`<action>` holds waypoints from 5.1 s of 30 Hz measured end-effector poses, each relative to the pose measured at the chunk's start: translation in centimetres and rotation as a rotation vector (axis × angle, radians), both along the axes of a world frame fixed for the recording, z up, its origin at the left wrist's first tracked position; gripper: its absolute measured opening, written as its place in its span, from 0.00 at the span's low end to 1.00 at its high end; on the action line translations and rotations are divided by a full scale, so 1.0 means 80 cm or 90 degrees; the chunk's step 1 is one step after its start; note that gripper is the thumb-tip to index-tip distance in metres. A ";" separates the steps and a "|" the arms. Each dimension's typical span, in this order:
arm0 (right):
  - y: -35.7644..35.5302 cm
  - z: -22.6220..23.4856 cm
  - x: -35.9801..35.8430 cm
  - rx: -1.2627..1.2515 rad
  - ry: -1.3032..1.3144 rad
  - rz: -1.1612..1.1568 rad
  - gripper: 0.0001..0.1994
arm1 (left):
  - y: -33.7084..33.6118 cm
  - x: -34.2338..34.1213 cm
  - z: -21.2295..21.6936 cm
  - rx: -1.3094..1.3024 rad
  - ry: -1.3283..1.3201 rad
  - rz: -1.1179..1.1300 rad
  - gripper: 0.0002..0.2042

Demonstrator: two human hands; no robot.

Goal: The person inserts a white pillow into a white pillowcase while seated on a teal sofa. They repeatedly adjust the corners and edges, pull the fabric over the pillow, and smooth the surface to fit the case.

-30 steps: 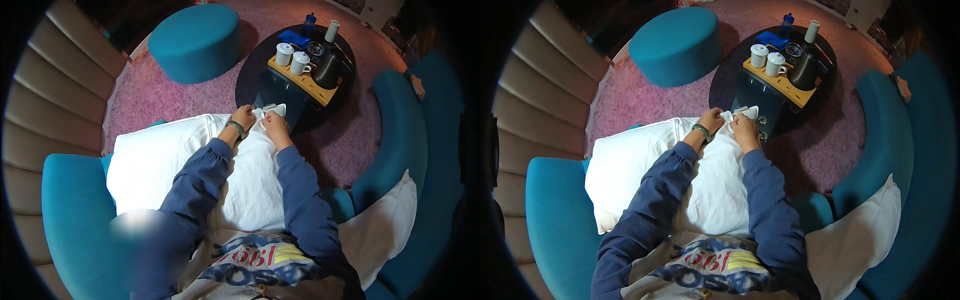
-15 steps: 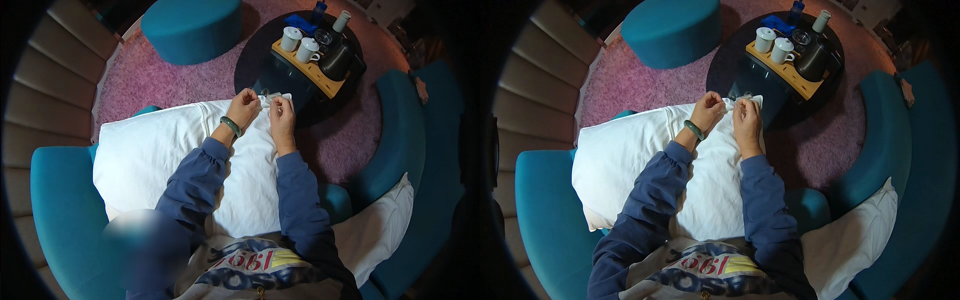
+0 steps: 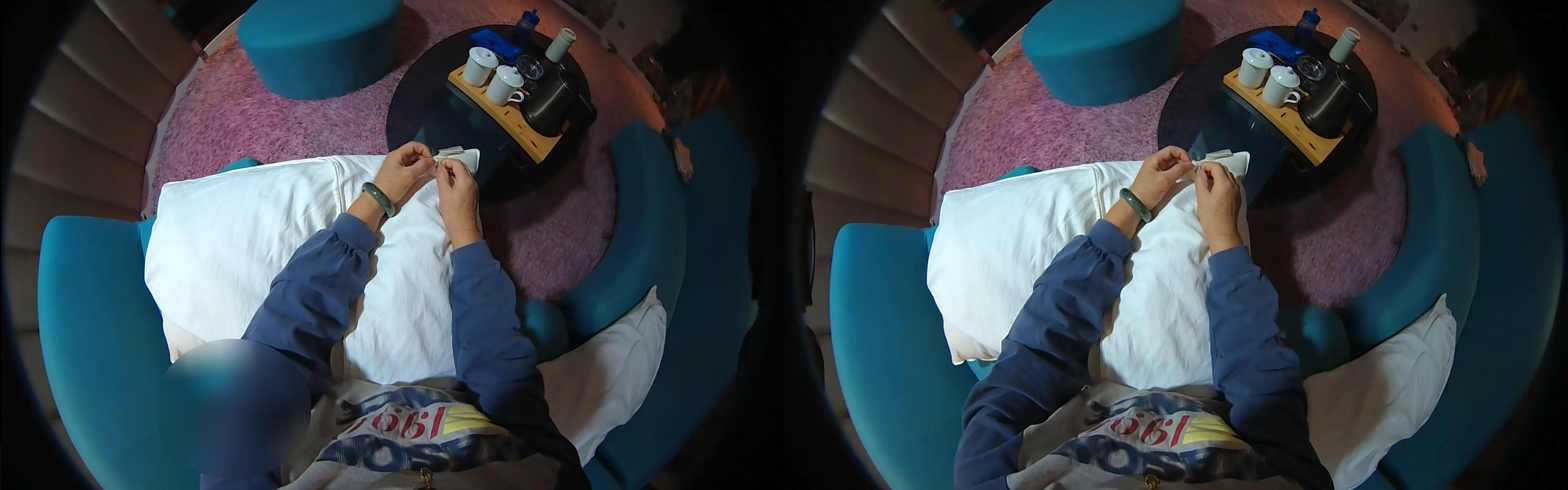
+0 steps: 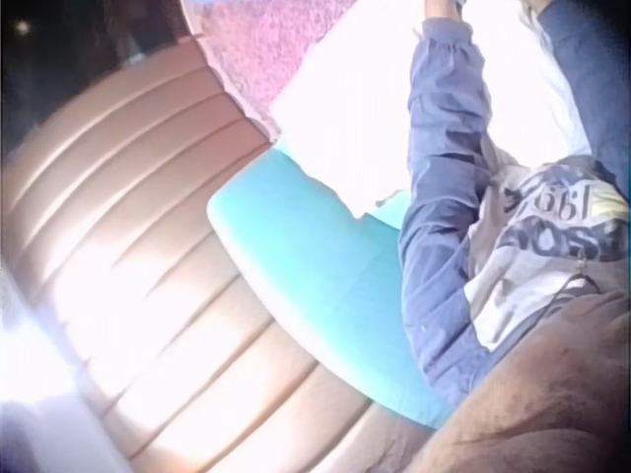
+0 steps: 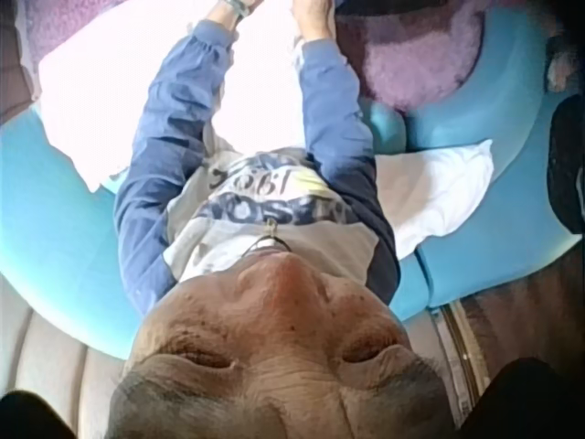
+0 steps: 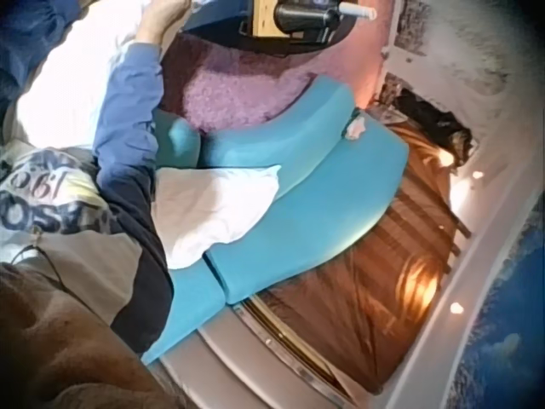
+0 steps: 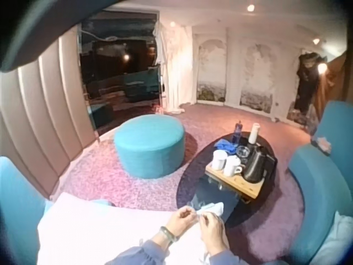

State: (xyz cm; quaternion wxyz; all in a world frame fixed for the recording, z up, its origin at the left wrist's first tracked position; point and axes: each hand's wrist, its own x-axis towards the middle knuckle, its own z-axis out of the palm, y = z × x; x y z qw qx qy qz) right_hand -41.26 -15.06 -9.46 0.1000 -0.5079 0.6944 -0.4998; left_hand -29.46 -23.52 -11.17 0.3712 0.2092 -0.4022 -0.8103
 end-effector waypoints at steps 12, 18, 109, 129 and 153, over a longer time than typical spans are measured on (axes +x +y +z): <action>0.009 -0.020 -0.005 0.012 -0.200 0.054 0.08 | 0.027 0.018 0.039 -0.376 -0.333 0.146 0.07; 0.009 -0.018 -0.003 -0.014 -0.196 0.043 0.07 | 0.039 0.024 0.045 -0.677 -0.387 0.281 0.07; 0.002 -0.023 -0.005 0.082 -0.331 0.129 0.11 | 0.015 0.021 0.012 -0.260 -0.265 0.077 0.08; 0.003 -0.013 0.000 0.036 -0.320 0.094 0.10 | 0.022 0.026 0.050 -0.660 -0.482 0.365 0.11; 0.000 -0.034 -0.013 0.058 -0.338 0.088 0.06 | 0.022 0.015 0.017 -0.573 -0.395 0.225 0.10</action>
